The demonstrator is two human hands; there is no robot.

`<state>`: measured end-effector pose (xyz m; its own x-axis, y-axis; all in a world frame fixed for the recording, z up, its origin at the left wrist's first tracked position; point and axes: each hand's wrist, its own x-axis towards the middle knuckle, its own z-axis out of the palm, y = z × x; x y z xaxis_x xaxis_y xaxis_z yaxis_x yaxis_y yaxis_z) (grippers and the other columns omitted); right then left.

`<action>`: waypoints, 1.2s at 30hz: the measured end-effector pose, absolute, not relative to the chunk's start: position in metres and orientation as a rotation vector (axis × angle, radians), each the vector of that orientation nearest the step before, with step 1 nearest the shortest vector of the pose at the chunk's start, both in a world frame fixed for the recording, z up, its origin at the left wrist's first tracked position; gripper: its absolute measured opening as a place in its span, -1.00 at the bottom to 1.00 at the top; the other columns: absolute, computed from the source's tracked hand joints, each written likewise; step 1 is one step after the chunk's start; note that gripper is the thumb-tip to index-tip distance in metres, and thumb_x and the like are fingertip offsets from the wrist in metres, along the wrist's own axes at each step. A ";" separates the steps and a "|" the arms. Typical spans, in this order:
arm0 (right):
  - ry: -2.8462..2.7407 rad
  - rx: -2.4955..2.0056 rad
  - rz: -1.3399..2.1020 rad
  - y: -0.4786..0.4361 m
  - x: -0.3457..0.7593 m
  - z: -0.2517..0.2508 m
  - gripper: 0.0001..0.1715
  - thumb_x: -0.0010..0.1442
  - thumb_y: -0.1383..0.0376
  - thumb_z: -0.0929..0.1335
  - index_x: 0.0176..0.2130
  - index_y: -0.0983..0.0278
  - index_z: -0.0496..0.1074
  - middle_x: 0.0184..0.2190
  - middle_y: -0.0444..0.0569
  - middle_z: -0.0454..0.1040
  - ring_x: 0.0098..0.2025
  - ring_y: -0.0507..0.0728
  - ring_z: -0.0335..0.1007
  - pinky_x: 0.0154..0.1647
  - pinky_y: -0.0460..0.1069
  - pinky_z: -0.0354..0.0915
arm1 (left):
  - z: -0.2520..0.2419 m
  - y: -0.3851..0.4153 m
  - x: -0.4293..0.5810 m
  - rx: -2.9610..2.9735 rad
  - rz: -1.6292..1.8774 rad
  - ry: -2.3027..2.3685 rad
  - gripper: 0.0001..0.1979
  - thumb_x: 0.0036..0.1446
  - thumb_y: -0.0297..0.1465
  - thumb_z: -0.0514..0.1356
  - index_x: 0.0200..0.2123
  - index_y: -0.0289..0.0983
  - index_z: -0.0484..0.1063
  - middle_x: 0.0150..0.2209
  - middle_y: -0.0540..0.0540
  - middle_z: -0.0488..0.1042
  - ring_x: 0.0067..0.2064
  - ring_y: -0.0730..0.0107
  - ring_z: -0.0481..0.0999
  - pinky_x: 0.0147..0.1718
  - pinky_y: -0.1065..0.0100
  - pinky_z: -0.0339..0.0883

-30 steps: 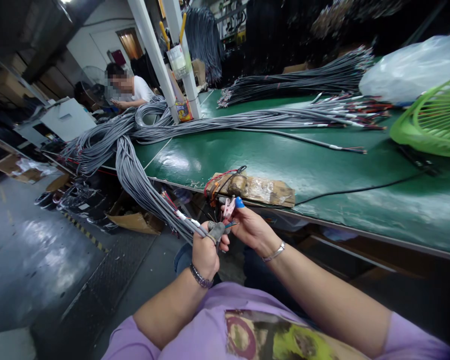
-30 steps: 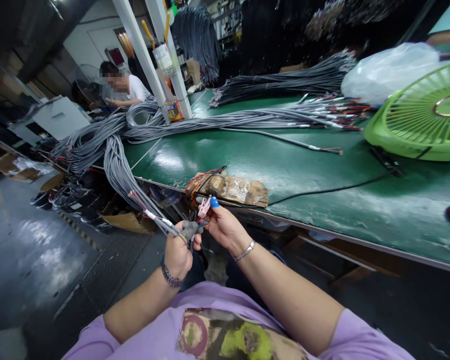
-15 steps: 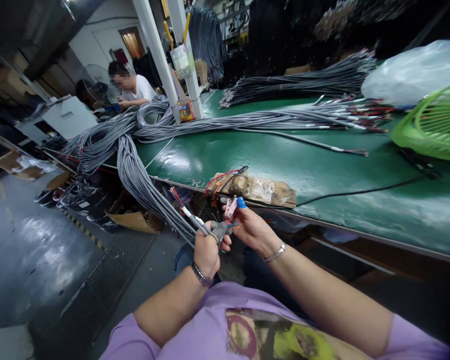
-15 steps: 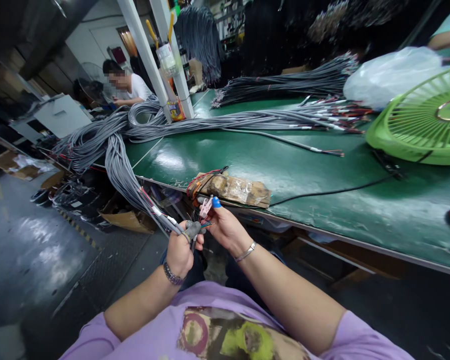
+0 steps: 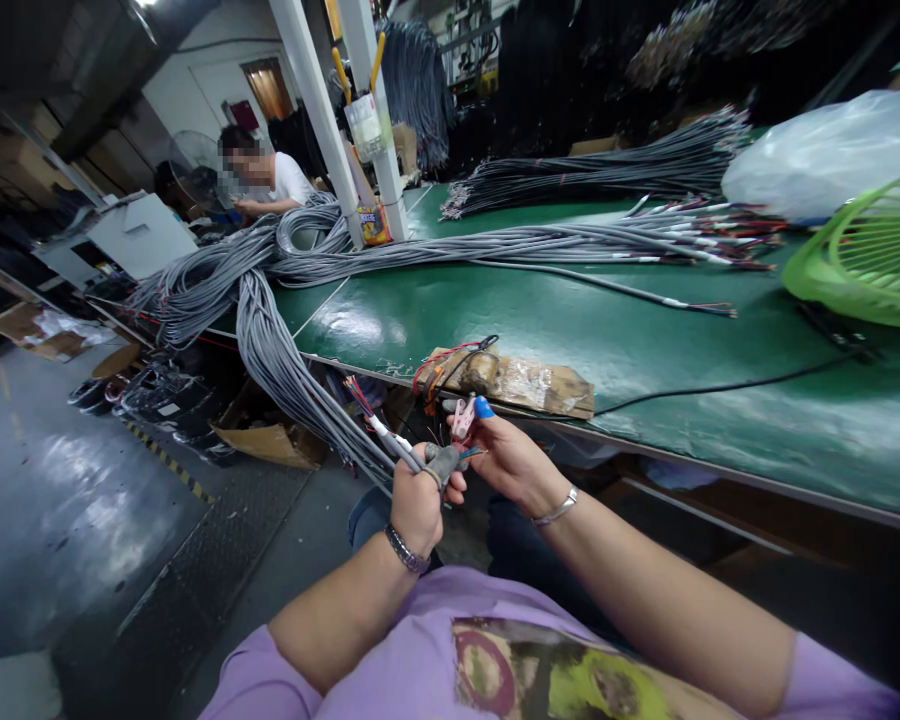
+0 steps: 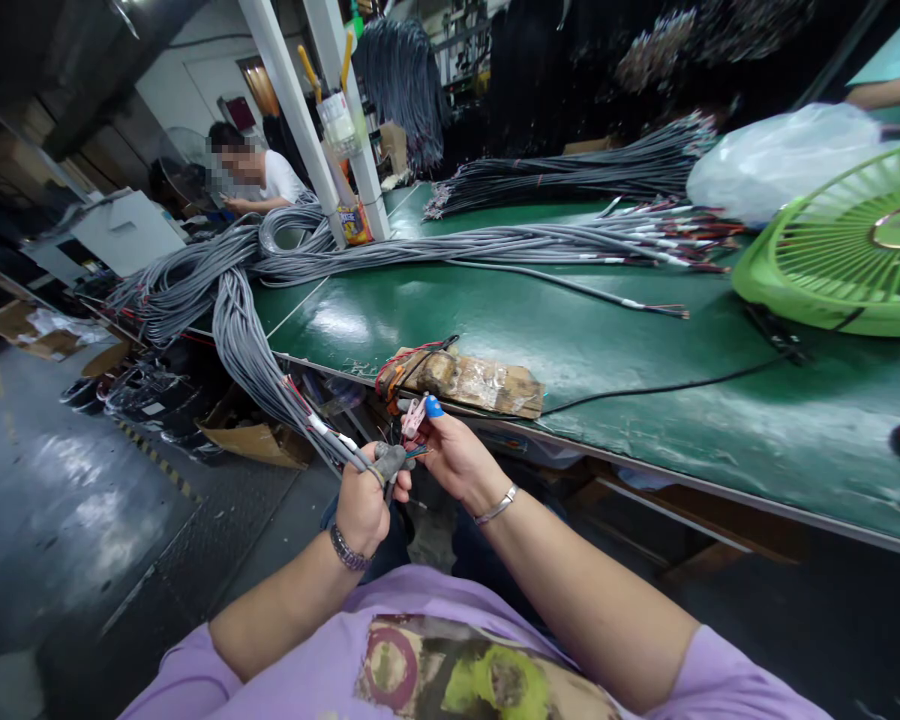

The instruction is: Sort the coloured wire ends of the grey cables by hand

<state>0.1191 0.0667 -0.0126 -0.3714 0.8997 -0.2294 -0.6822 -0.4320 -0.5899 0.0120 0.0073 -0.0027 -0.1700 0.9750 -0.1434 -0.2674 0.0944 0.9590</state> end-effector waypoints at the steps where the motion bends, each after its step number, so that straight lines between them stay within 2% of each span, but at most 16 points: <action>1: -0.515 -0.647 1.942 0.067 0.119 -0.014 -0.65 0.02 0.04 0.44 -0.42 0.29 0.48 -0.52 -0.10 0.48 -0.50 0.02 0.30 -0.46 -0.06 0.23 | -0.003 0.008 0.012 0.835 1.363 1.203 -0.68 -0.07 -0.19 0.28 -0.58 -0.31 0.32 -0.69 0.04 0.36 -0.69 0.60 0.27 -0.72 0.53 0.10; 7: -0.638 -0.614 1.928 0.066 0.119 -0.017 -0.58 0.06 -0.03 0.39 -0.38 0.29 0.46 -0.53 -0.06 0.47 -0.49 0.08 0.31 -0.45 -0.01 0.23 | -0.003 0.011 0.014 0.845 1.357 1.212 -0.68 -0.07 -0.20 0.28 -0.59 -0.31 0.31 -0.69 0.04 0.35 -0.70 0.60 0.27 -0.72 0.53 0.09; 11: -0.528 -0.605 1.949 0.064 0.118 -0.015 -0.62 0.05 -0.01 0.41 -0.41 0.27 0.46 -0.52 -0.10 0.46 -0.47 0.05 0.31 -0.42 -0.04 0.25 | -0.003 0.009 0.014 0.823 1.370 1.206 -0.70 -0.07 -0.22 0.28 -0.58 -0.31 0.32 -0.69 0.04 0.35 -0.69 0.60 0.27 -0.72 0.54 0.11; 17: -0.429 -0.571 2.061 0.060 0.128 -0.019 -0.58 0.09 -0.04 0.36 -0.32 0.26 0.46 -0.42 -0.09 0.48 -0.42 0.02 0.35 -0.39 -0.06 0.30 | -0.006 -0.001 0.011 0.819 1.386 1.208 -0.70 -0.04 -0.21 0.28 -0.56 -0.32 0.33 -0.67 0.03 0.37 -0.67 0.59 0.29 -0.71 0.55 0.13; 21: -0.638 -0.627 2.137 0.045 0.134 -0.019 -0.52 0.05 -0.06 0.38 -0.29 0.30 0.48 -0.36 -0.01 0.49 -0.41 0.03 0.37 -0.39 -0.06 0.31 | -0.016 -0.008 0.006 0.879 1.393 1.241 -0.69 -0.02 -0.19 0.27 -0.55 -0.31 0.34 -0.66 0.03 0.39 -0.65 0.58 0.31 -0.68 0.53 0.17; 24: -0.901 -0.751 2.053 0.031 0.136 -0.016 -0.58 -0.03 0.03 0.46 -0.31 0.31 0.47 -0.46 -0.06 0.47 -0.49 0.00 0.31 -0.46 -0.10 0.24 | -0.023 -0.014 0.002 0.970 1.368 1.288 -0.68 0.02 -0.16 0.25 -0.53 -0.31 0.36 -0.64 0.01 0.41 -0.64 0.55 0.34 -0.64 0.50 0.22; 28: -1.133 -0.824 1.815 0.025 0.138 -0.013 -0.70 -0.08 0.15 0.50 -0.44 0.31 0.44 -0.58 -0.14 0.43 -0.55 -0.03 0.25 -0.51 -0.10 0.16 | -0.026 -0.017 -0.002 1.099 1.218 1.270 -0.69 0.01 -0.15 0.25 -0.49 -0.30 0.37 -0.61 -0.02 0.45 -0.59 0.48 0.41 -0.58 0.45 0.31; 32: -1.321 -0.847 1.776 0.029 0.141 -0.008 -0.71 -0.09 0.14 0.49 -0.50 0.32 0.46 -0.59 -0.13 0.45 -0.56 -0.01 0.28 -0.50 -0.08 0.20 | -0.022 -0.014 -0.007 1.160 0.961 1.186 -0.70 -0.06 -0.19 0.31 -0.51 -0.31 0.39 -0.64 -0.04 0.45 -0.63 0.45 0.41 -0.60 0.43 0.30; 36: -1.242 -0.846 1.768 0.030 0.139 -0.008 -0.72 -0.13 0.18 0.52 -0.45 0.31 0.48 -0.54 -0.12 0.49 -0.50 0.01 0.34 -0.44 -0.07 0.25 | -0.017 -0.012 -0.008 1.087 0.984 1.148 -0.71 -0.06 -0.21 0.30 -0.54 -0.32 0.38 -0.67 -0.03 0.44 -0.67 0.48 0.37 -0.64 0.45 0.26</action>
